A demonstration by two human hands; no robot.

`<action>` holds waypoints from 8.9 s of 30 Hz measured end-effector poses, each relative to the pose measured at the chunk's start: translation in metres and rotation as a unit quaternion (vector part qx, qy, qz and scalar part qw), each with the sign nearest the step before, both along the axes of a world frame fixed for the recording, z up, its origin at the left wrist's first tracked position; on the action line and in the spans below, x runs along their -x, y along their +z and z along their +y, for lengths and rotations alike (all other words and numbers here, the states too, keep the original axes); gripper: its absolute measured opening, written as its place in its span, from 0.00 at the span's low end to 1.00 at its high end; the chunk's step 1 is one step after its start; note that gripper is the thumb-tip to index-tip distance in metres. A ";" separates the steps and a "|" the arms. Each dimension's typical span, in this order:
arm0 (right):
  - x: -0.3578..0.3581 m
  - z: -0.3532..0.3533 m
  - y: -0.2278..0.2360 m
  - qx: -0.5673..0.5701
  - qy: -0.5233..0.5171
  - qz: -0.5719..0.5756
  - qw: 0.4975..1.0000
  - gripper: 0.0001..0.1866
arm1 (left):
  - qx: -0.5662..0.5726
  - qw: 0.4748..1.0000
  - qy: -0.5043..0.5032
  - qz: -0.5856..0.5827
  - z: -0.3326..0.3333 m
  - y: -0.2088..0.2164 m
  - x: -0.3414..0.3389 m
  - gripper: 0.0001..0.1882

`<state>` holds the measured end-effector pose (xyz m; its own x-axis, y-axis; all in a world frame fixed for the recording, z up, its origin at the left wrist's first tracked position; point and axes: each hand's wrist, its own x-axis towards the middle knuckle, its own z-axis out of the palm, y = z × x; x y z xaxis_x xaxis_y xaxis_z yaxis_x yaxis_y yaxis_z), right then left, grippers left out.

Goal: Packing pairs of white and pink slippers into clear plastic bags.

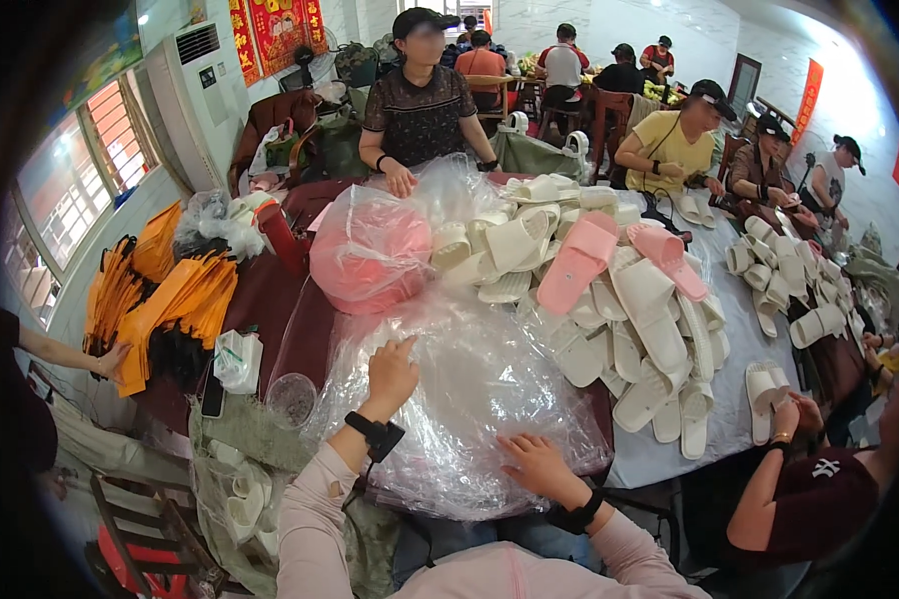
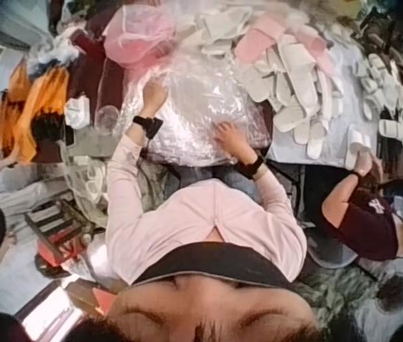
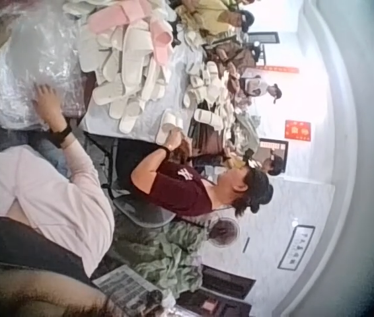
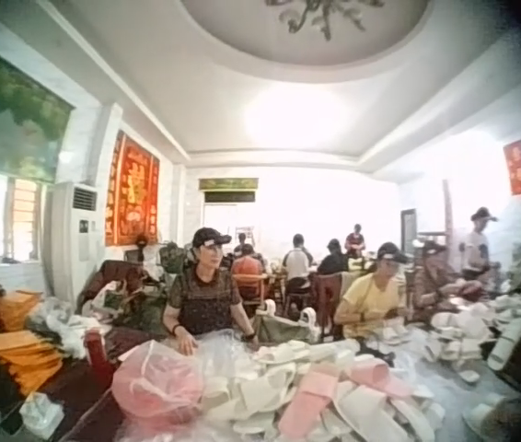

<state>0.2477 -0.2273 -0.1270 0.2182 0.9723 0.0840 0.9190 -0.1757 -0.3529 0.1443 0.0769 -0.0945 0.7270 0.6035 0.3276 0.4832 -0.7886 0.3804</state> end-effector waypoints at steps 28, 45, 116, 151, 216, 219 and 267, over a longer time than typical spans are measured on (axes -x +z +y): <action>-0.031 0.225 0.058 -0.144 0.103 -0.012 0.984 0.16 | 0.102 0.982 0.029 0.154 0.107 -0.016 -0.043 0.20; -0.050 0.320 -0.011 -0.108 0.036 -0.067 0.991 0.22 | -0.317 0.939 0.119 -0.057 0.092 0.083 -0.027 0.24; -0.023 0.122 0.029 -0.090 -0.029 -0.133 0.987 0.34 | -0.066 0.955 -0.254 0.140 -0.080 -0.029 0.090 0.25; -0.182 0.121 0.065 -0.296 -0.390 0.059 0.870 0.26 | -0.136 0.970 -0.189 0.075 -0.096 -0.063 0.081 0.23; -0.081 0.011 0.051 -0.071 -0.064 0.254 0.963 0.43 | -0.124 0.966 -0.188 0.129 -0.106 -0.069 0.079 0.28; -0.104 0.024 -0.010 -0.062 -0.031 0.324 0.944 0.42 | -0.118 0.964 -0.203 0.126 -0.106 -0.063 0.075 0.28; -0.010 0.044 -0.014 -0.196 -0.146 0.124 0.962 0.21 | 0.002 0.996 -0.056 0.063 -0.052 -0.045 0.069 0.22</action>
